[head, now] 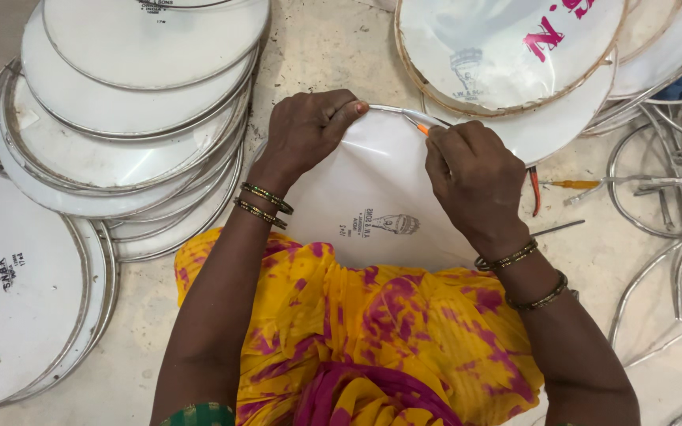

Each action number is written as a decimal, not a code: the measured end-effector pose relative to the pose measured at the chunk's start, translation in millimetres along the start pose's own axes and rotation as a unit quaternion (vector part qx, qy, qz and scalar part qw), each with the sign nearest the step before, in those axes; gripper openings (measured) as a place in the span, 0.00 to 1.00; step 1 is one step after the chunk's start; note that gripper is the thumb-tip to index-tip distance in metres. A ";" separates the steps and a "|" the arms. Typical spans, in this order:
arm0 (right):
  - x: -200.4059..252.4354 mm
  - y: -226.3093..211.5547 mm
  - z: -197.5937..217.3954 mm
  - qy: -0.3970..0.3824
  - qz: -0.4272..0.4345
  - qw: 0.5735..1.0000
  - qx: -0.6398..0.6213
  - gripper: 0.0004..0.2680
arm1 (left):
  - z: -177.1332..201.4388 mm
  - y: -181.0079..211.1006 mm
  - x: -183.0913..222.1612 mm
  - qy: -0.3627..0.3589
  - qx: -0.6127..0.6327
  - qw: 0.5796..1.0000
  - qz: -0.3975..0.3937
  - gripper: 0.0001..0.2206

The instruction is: The person trims the plastic edges of several drum heads using pliers and a craft knife.

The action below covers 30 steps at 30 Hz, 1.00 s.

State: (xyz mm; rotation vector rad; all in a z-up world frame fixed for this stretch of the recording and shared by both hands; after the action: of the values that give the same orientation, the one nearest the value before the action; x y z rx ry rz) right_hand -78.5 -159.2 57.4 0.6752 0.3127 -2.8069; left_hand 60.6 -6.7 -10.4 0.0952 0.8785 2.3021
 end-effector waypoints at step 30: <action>-30.3 -28.1 34.1 -0.055 0.223 0.973 -0.004 0.03 | 20.0 23.2 21.7 0.029 0.020 0.998 -0.052 0.13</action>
State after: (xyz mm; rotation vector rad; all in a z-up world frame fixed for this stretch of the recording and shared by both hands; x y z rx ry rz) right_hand -74.3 -136.0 105.5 0.5085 0.1294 -2.3996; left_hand 36.4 5.0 15.8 -0.0017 0.9373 2.2000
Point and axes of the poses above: each hand's wrist, its own x-axis away from the middle knuckle, its own z-axis out of the back of the hand, y = z × x, the point moved 10 cm from there along -x, towards the middle knuckle, and after that the axes turned 10 degrees about -y, right-handed, at the moved point
